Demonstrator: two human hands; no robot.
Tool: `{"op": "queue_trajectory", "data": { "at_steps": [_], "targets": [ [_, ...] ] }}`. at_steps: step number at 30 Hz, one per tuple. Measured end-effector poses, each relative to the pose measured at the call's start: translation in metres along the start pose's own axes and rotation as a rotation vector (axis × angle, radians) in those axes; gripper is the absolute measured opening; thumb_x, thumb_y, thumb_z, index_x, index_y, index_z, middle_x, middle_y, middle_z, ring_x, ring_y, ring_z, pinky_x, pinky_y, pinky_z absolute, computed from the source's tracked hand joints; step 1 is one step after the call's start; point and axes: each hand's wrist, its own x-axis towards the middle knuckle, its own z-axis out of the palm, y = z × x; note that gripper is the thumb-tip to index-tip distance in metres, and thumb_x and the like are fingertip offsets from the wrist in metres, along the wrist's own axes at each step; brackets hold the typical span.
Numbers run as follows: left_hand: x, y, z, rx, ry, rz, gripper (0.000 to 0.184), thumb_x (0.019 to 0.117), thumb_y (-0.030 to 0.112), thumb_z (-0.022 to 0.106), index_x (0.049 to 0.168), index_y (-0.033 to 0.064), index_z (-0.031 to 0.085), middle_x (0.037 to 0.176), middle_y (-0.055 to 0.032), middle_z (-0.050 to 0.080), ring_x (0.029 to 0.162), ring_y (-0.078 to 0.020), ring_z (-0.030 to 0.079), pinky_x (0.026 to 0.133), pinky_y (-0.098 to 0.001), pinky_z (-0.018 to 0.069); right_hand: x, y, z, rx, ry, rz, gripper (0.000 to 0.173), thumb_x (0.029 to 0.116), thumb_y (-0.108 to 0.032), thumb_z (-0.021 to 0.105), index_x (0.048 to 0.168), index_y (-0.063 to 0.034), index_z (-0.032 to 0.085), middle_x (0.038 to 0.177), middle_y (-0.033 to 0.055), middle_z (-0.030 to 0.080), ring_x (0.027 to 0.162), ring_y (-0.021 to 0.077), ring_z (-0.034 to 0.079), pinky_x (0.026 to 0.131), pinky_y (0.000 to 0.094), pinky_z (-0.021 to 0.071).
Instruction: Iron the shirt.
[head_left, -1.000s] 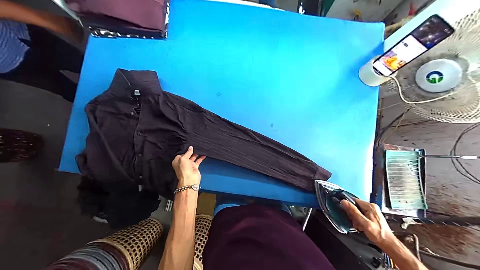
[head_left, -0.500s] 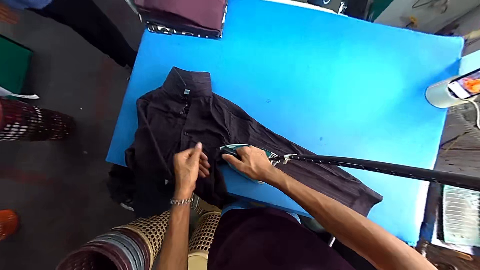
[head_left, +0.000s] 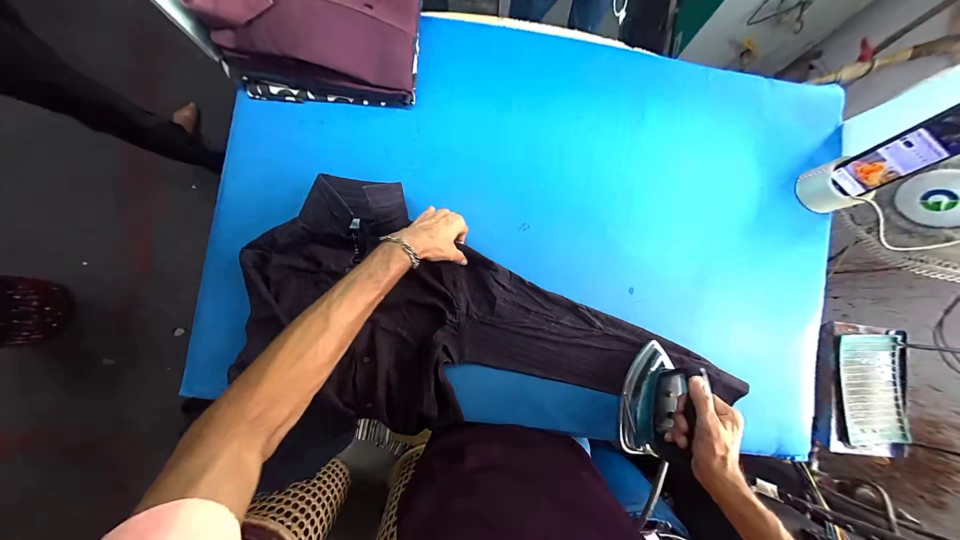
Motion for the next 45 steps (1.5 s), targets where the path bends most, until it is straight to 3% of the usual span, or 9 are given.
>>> {"op": "queue_trajectory", "data": {
  "at_steps": [7, 11, 15, 23, 29, 35, 40, 43, 45],
  "targets": [
    [-0.029, -0.024, -0.022, -0.515, 0.127, 0.162, 0.023, 0.0877, 0.028, 0.079, 0.084, 0.0083, 0.069, 0.071, -0.0027, 0.063, 0.068, -0.0153, 0.06, 0.066, -0.0388, 0.0497, 0.03, -0.085, 0.119, -0.797, -0.693, -0.664, 0.061, 0.0995, -0.069, 0.042, 0.09, -0.0151, 0.069, 0.061, 0.0012, 0.057, 0.058, 0.021, 0.061, 0.054, 0.0489, 0.0502],
    [-0.027, -0.025, -0.017, -0.41, 0.214, 0.045, 0.017, 0.0936, 0.024, 0.072, 0.092, 0.0073, 0.074, 0.084, -0.008, 0.07, 0.083, -0.0223, 0.067, 0.08, -0.0473, 0.0536, 0.079, -0.178, 0.228, -0.77, -0.651, -0.687, 0.065, 0.101, -0.066, 0.041, 0.078, -0.0095, 0.063, 0.063, 0.0076, 0.057, 0.063, 0.0287, 0.063, 0.056, 0.054, 0.0495],
    [-0.027, -0.021, -0.014, -0.413, 0.387, -0.146, 0.024, 0.1028, 0.014, 0.055, 0.12, 0.0065, 0.069, 0.117, -0.0144, 0.07, 0.111, -0.03, 0.068, 0.099, -0.0546, 0.0526, 0.105, -0.225, 0.274, -0.619, -0.464, -0.476, 0.07, 0.099, -0.072, 0.036, 0.074, -0.0115, 0.06, 0.065, 0.007, 0.057, 0.065, 0.0281, 0.062, 0.058, 0.0542, 0.0476],
    [-0.001, -0.015, -0.002, -0.258, 0.25, -0.035, 0.037, 0.0944, 0.03, 0.073, 0.123, 0.0077, 0.067, 0.114, -0.0156, 0.065, 0.097, -0.0326, 0.067, 0.085, -0.0563, 0.0555, 0.037, -0.086, 0.097, -0.242, -0.008, -0.05, 0.06, 0.1027, -0.062, 0.046, 0.087, -0.0084, 0.067, 0.061, 0.0064, 0.058, 0.049, 0.0222, 0.058, 0.046, 0.0468, 0.0533],
    [-0.005, -0.031, -0.003, -0.244, 0.089, -0.091, 0.035, 0.0949, 0.042, 0.072, 0.106, 0.0088, 0.071, 0.091, -0.0131, 0.07, 0.089, -0.0329, 0.069, 0.08, -0.0594, 0.0536, 0.04, -0.041, 0.025, 0.36, 0.546, 0.259, 0.054, 0.1051, -0.057, 0.047, 0.072, -0.0144, 0.054, 0.048, -0.0023, 0.047, 0.034, 0.0136, 0.046, 0.035, 0.0358, 0.0474],
    [-0.02, -0.044, -0.004, -0.431, 0.283, -0.069, 0.018, 0.0988, 0.021, 0.066, 0.093, 0.005, 0.074, 0.08, -0.0109, 0.069, 0.079, -0.0272, 0.068, 0.078, -0.0532, 0.0539, 0.019, -0.108, 0.175, 0.03, 0.015, 0.051, 0.059, 0.1072, -0.055, 0.04, 0.082, -0.0063, 0.061, 0.057, 0.0053, 0.053, 0.044, 0.0206, 0.053, 0.042, 0.0429, 0.051],
    [-0.074, 0.02, 0.019, -0.32, 0.759, -0.309, 0.024, 0.1028, 0.02, 0.056, 0.112, 0.0007, 0.068, 0.113, -0.0182, 0.068, 0.11, -0.0335, 0.065, 0.097, -0.0515, 0.0525, 0.057, -0.219, 0.305, -0.586, -0.34, -0.351, 0.07, 0.0996, -0.072, 0.036, 0.079, -0.0113, 0.064, 0.069, 0.0098, 0.061, 0.068, 0.0313, 0.065, 0.058, 0.0568, 0.0498],
    [-0.136, 0.089, 0.072, -0.439, 0.532, -0.466, 0.049, 0.0939, 0.044, 0.072, 0.123, 0.0057, 0.064, 0.122, -0.0165, 0.065, 0.096, -0.03, 0.069, 0.079, -0.0511, 0.0602, 0.108, -0.263, 0.339, -0.594, -0.386, -0.367, 0.073, 0.0985, -0.074, 0.034, 0.078, -0.0099, 0.062, 0.071, 0.0101, 0.063, 0.07, 0.0305, 0.066, 0.061, 0.0561, 0.0515],
    [-0.166, 0.112, 0.124, -0.457, 0.327, -0.574, 0.045, 0.0898, 0.039, 0.077, 0.121, 0.0085, 0.066, 0.12, -0.0145, 0.066, 0.088, -0.0313, 0.072, 0.071, -0.0536, 0.061, 0.115, -0.26, 0.336, -0.533, -0.392, -0.358, 0.074, 0.0989, -0.074, 0.034, 0.076, -0.0095, 0.061, 0.067, 0.0084, 0.061, 0.062, 0.0278, 0.064, 0.058, 0.0538, 0.0527]
  ]
}}
